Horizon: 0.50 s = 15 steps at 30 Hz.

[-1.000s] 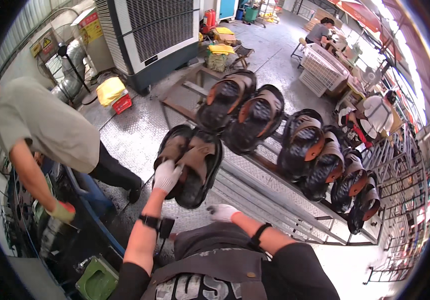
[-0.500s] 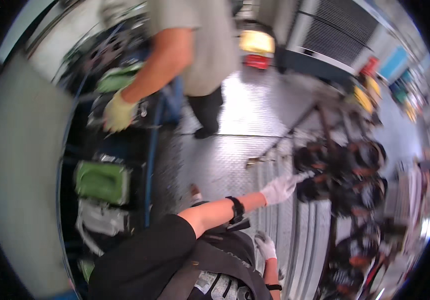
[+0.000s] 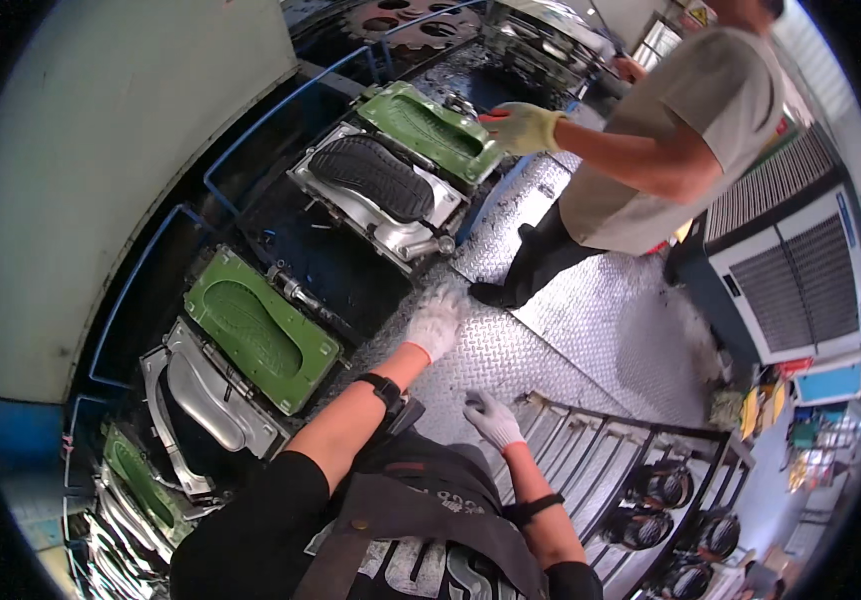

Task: Placing shoe uppers onto molds on a rotary assembly machine and moving finished units to a rack.

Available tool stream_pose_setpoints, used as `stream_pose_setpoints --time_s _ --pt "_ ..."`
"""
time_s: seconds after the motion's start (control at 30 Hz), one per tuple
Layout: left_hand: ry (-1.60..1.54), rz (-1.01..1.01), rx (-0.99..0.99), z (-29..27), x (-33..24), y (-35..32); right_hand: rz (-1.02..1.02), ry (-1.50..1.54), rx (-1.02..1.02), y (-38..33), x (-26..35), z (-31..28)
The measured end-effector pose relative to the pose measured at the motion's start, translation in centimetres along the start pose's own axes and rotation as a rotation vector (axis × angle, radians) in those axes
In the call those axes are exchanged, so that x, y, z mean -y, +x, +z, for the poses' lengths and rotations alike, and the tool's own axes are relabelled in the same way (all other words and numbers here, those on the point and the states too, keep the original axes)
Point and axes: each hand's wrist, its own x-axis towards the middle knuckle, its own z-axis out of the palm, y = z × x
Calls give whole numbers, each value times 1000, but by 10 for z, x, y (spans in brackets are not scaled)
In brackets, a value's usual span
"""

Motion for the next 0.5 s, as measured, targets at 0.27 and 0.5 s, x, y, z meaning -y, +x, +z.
stream_pose_setpoints --time_s 0.27,0.5 --pt "-34 -234 691 28 44 -12 -407 194 -329 148 121 -75" --pt "-274 -948 774 29 87 -54 -852 -634 -429 251 243 -90"
